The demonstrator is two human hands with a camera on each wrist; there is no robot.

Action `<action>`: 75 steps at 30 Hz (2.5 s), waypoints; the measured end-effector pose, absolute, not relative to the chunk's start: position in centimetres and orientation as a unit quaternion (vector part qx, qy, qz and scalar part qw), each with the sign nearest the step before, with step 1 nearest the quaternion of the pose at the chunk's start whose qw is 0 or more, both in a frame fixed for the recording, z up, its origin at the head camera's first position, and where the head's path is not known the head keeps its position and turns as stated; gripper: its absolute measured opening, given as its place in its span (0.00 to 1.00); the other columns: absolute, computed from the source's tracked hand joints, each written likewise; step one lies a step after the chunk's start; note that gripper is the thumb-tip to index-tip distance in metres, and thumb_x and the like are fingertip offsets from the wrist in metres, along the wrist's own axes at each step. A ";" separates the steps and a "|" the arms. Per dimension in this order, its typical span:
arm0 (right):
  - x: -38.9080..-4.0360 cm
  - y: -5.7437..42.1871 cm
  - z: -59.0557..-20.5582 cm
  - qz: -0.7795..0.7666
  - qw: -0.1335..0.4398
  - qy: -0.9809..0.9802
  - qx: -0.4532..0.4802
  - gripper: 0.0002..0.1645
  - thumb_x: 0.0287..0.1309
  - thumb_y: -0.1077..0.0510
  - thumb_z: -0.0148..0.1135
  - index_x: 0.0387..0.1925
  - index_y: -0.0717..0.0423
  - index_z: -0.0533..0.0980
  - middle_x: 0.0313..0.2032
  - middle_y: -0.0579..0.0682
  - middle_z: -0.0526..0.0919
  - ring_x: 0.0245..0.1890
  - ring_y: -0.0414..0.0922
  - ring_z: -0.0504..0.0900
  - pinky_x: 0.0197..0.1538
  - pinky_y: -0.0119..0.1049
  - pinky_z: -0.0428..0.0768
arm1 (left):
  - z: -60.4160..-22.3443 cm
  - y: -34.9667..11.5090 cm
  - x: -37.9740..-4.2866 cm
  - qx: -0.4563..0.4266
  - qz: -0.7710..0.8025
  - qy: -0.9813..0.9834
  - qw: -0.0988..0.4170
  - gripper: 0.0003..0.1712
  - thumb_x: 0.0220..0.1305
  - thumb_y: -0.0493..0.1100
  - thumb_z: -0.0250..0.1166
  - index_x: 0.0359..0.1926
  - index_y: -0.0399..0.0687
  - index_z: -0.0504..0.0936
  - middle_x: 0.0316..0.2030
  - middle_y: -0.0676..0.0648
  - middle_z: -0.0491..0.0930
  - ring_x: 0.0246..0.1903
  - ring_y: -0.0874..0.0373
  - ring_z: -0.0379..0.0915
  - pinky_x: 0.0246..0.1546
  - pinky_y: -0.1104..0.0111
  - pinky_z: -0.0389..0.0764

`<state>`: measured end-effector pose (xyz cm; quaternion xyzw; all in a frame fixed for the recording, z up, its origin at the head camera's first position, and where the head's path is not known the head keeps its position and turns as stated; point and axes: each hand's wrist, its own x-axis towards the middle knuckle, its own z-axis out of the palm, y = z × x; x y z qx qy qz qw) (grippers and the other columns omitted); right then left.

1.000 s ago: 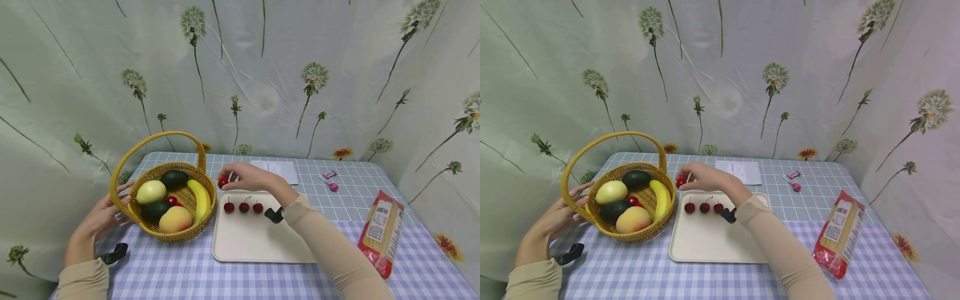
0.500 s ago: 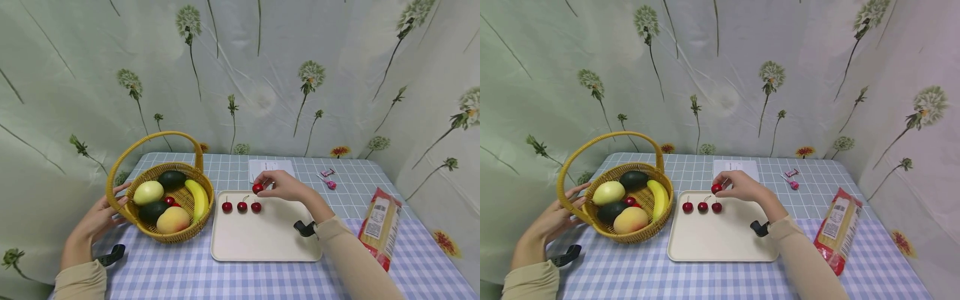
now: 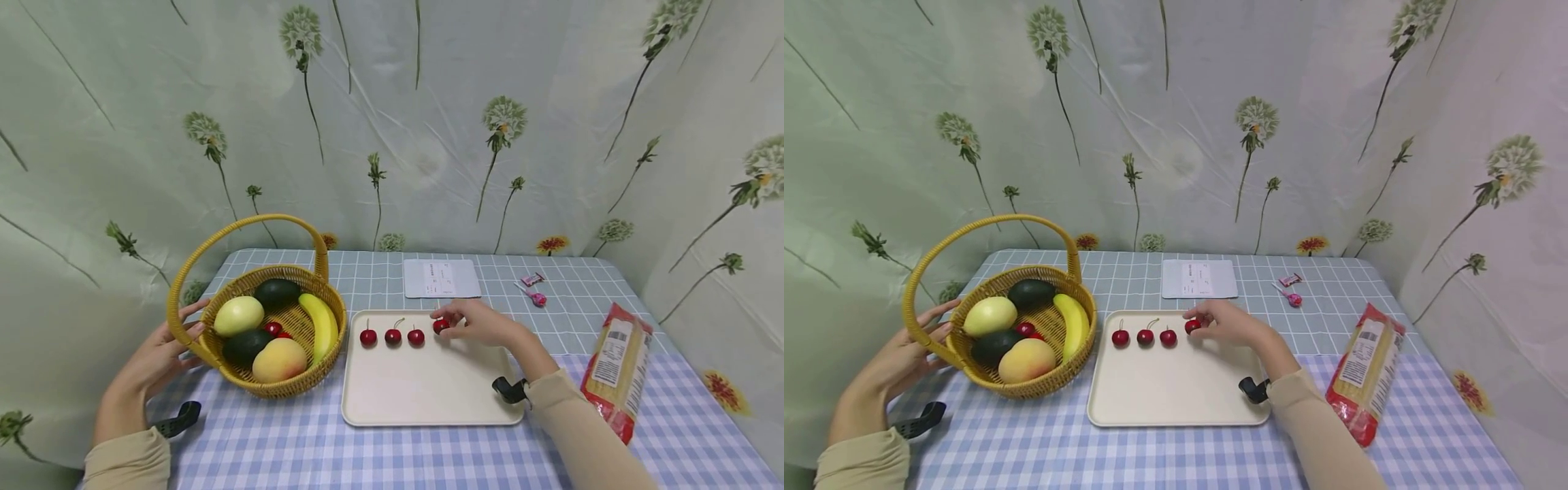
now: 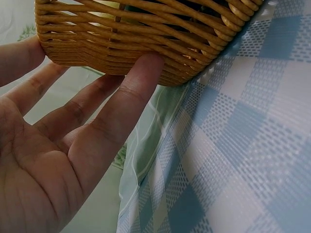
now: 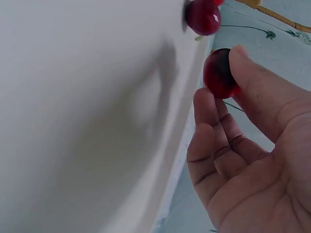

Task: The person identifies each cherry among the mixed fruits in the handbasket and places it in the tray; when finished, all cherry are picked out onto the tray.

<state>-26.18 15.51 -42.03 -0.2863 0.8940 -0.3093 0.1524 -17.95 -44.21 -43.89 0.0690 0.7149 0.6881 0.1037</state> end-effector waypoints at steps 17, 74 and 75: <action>-26.1 14.8 -43.5 -0.328 0.143 0.888 -0.287 0.16 0.61 0.59 0.79 0.48 0.56 0.84 0.42 0.46 0.89 0.44 0.39 0.84 0.55 0.39 0.83 | -43.7 -44.1 -17.9 0.065 0.675 0.727 0.103 0.36 0.87 0.41 0.50 0.87 0.64 0.51 0.57 0.71 0.81 0.53 0.70 0.83 0.46 0.70 0.84; -27.8 1.3 -36.2 -0.283 0.204 0.841 -0.413 0.21 0.75 0.50 0.67 0.64 0.52 0.80 0.45 0.47 0.88 0.48 0.45 0.87 0.56 0.37 0.83 | -43.8 -44.2 -17.8 0.058 0.662 0.741 0.092 0.36 0.87 0.42 0.49 0.87 0.62 0.50 0.57 0.71 0.80 0.53 0.70 0.83 0.47 0.68 0.86; -27.9 0.7 -36.1 -0.282 0.206 0.839 -0.418 0.21 0.75 0.50 0.67 0.64 0.52 0.80 0.45 0.47 0.89 0.48 0.45 0.87 0.55 0.37 0.83 | -43.9 -44.3 -17.7 0.059 0.662 0.741 0.092 0.36 0.87 0.41 0.49 0.87 0.61 0.50 0.58 0.71 0.80 0.53 0.70 0.83 0.47 0.68 0.86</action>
